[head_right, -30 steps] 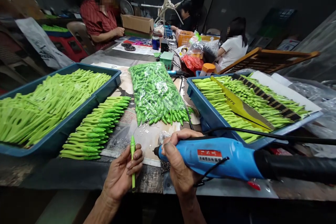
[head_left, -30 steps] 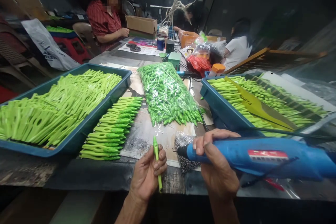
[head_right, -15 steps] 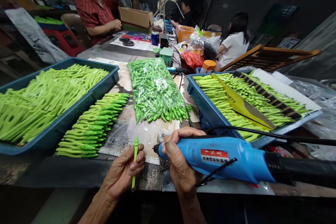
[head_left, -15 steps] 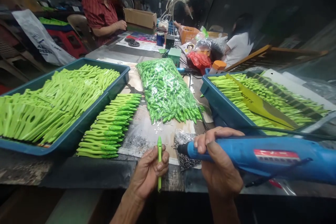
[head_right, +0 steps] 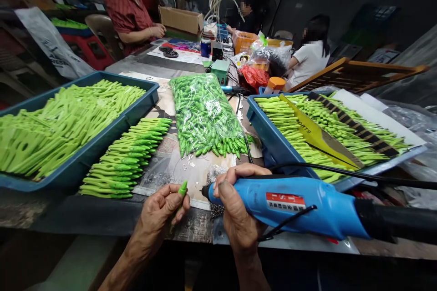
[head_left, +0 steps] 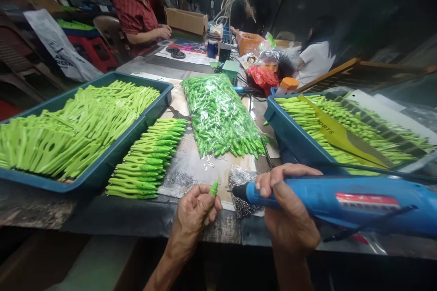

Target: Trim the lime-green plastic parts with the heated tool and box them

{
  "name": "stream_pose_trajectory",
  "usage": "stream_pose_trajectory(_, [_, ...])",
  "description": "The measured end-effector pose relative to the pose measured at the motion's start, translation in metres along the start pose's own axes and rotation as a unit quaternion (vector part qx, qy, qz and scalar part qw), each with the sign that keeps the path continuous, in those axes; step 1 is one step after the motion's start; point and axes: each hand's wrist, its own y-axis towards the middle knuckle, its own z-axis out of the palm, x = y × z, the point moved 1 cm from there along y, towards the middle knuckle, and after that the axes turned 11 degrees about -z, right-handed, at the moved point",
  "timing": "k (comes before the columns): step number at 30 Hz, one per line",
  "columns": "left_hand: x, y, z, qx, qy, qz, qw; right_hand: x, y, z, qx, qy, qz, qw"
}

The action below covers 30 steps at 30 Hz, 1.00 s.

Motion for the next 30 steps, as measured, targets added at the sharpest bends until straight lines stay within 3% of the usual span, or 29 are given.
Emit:
stream_pose_trajectory(6, [0.001, 0.001, 0.002, -0.039, 0.0, 0.022, 0.999, -0.001, 0.001, 0.0, 0.001, -0.003, 0.003, 1.0])
stream_pose_trajectory(12, [0.0, 0.002, 0.003, -0.014, -0.082, -0.019, 0.996, -0.001, 0.001, 0.0, -0.005, -0.008, 0.001, 1.0])
stream_pose_trajectory(20, [-0.006, -0.003, 0.001, 0.068, -0.133, -0.131, 0.98, -0.001, 0.001, 0.003, -0.01, -0.004, 0.019, 1.0])
stream_pose_trajectory(27, [-0.003, -0.02, -0.007, 0.058, -0.118, -0.116, 0.985, 0.0, -0.004, 0.011, 0.002, -0.004, 0.06, 0.998])
stream_pose_trajectory(30, [0.001, -0.029, -0.013, 0.02, -0.067, -0.094, 0.993, -0.001, -0.009, 0.016, 0.011, -0.017, 0.083, 0.996])
